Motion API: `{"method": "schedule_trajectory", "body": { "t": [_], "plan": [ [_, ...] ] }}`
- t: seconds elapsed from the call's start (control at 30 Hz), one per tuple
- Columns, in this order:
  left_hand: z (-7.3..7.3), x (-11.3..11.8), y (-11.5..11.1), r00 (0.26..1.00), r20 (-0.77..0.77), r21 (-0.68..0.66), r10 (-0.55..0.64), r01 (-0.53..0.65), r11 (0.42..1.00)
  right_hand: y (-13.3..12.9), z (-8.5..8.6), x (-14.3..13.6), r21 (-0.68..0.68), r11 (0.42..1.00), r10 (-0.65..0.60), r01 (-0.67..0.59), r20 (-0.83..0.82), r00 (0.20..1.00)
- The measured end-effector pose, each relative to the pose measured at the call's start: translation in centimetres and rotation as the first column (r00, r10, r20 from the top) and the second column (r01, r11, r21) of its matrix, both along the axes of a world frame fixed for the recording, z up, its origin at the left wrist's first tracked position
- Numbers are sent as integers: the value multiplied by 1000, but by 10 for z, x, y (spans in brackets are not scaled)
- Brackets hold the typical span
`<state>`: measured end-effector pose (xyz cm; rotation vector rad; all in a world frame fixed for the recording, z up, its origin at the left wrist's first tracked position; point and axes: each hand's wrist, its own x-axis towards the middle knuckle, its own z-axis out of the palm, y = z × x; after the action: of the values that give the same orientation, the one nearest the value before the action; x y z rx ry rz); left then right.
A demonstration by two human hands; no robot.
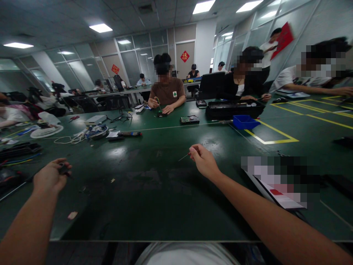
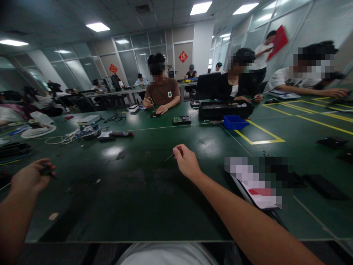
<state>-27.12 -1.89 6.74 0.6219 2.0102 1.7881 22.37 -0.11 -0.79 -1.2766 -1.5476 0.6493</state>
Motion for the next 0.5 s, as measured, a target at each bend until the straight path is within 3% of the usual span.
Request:
{"method": "schedule_trajectory", "body": {
  "t": [0.1, 0.2, 0.33, 0.5],
  "plan": [
    [-2, 35, 15, 965, 208, 84, -159, 144, 986, 1, -2, 1, 1, 1000, 1, -1, -18, 1000],
    [-4, 82, 28, 899, 258, 150, -354, 325, 934, 1, -2, 1, 14, 1000, 5, -5, -24, 1000],
    [-20, 149, 40, 819, 251, 164, -516, 489, 856, 1, -2, 2, 16, 1000, -4, 4, -25, 1000],
    [-39, 236, 39, 628, 99, 164, -772, 755, 635, 1, -1, 3, 13, 1000, -4, 5, -26, 1000]
  ]
}}
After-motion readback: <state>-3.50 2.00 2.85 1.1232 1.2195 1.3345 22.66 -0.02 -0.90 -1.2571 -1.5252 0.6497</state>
